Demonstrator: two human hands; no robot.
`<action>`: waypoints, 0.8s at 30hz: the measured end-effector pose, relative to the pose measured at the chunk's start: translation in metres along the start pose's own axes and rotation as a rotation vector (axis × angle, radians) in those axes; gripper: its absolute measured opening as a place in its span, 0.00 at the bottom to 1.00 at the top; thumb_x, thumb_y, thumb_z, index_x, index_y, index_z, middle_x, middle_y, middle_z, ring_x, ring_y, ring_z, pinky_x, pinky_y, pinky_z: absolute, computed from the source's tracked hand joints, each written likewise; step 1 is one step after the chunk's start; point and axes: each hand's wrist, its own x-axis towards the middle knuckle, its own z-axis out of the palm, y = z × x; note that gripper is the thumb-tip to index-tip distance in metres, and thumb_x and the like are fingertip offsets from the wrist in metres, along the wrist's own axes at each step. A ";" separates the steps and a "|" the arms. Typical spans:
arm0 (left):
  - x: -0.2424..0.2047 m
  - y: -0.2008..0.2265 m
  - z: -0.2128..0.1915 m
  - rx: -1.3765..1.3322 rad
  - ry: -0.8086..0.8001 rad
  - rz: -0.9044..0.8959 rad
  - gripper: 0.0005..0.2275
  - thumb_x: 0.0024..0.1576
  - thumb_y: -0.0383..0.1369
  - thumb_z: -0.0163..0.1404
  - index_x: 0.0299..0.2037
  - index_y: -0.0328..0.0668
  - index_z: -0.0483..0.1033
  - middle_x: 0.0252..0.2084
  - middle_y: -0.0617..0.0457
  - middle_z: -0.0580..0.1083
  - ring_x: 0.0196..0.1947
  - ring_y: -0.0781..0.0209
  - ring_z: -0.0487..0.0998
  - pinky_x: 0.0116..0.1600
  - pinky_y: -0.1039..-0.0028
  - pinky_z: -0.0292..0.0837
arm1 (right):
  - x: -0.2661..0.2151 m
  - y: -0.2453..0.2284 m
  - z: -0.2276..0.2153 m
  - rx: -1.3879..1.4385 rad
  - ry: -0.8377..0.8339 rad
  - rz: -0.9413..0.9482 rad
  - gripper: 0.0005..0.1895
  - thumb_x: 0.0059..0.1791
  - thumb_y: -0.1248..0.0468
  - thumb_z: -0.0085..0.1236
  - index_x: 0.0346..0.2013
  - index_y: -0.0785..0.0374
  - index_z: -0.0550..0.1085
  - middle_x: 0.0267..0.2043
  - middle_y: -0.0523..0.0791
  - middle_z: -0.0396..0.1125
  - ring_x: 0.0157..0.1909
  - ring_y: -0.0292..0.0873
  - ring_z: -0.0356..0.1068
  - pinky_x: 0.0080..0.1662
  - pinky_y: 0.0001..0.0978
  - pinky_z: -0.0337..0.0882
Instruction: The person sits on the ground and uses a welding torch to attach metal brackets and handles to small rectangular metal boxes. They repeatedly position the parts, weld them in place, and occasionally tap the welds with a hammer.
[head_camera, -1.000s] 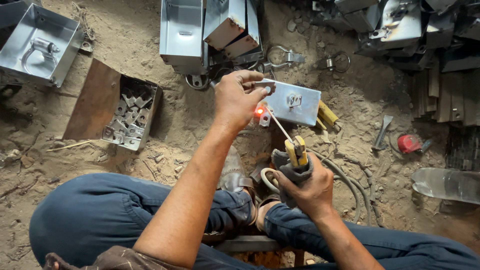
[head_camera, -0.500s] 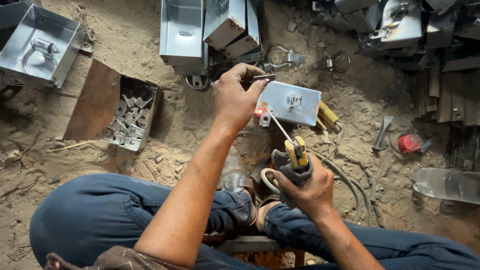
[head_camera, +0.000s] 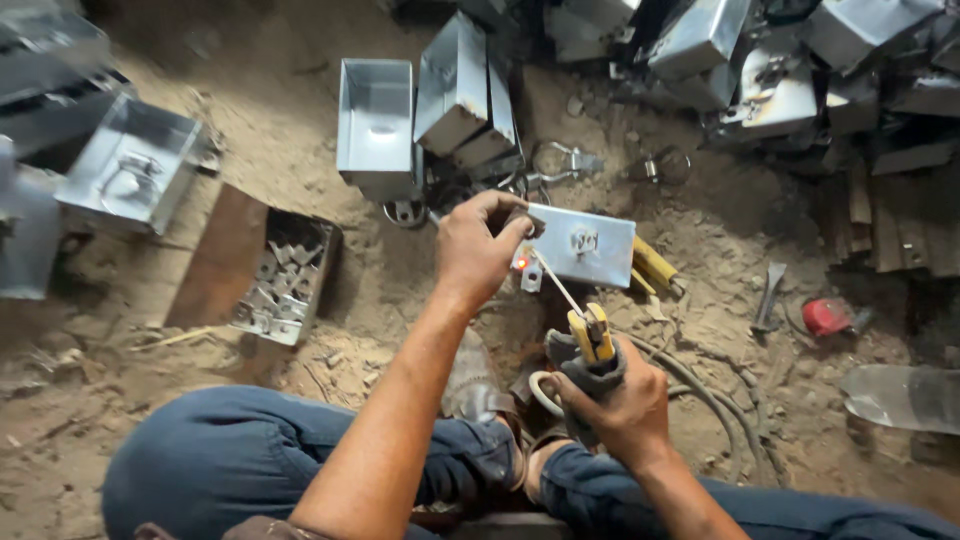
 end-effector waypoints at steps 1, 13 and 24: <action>-0.001 0.000 0.001 -0.023 -0.006 -0.013 0.07 0.52 0.32 0.59 0.39 0.43 0.83 0.33 0.52 0.83 0.33 0.65 0.85 0.41 0.74 0.78 | -0.001 0.001 -0.001 -0.008 0.011 0.005 0.26 0.35 0.51 0.74 0.40 0.63 0.77 0.29 0.48 0.77 0.30 0.46 0.80 0.38 0.38 0.77; -0.005 -0.003 0.012 -0.056 -0.037 0.008 0.12 0.52 0.29 0.57 0.47 0.42 0.81 0.35 0.51 0.82 0.32 0.65 0.83 0.39 0.74 0.79 | -0.005 0.012 -0.018 -0.013 0.159 -0.065 0.25 0.38 0.48 0.71 0.40 0.61 0.77 0.33 0.48 0.78 0.35 0.46 0.80 0.41 0.39 0.78; -0.002 -0.013 0.020 -0.205 -0.005 0.044 0.12 0.52 0.26 0.63 0.45 0.33 0.81 0.36 0.52 0.82 0.33 0.70 0.80 0.39 0.79 0.78 | -0.003 0.054 -0.035 0.064 0.527 -0.077 0.28 0.39 0.46 0.75 0.41 0.63 0.77 0.36 0.50 0.75 0.39 0.52 0.77 0.42 0.43 0.74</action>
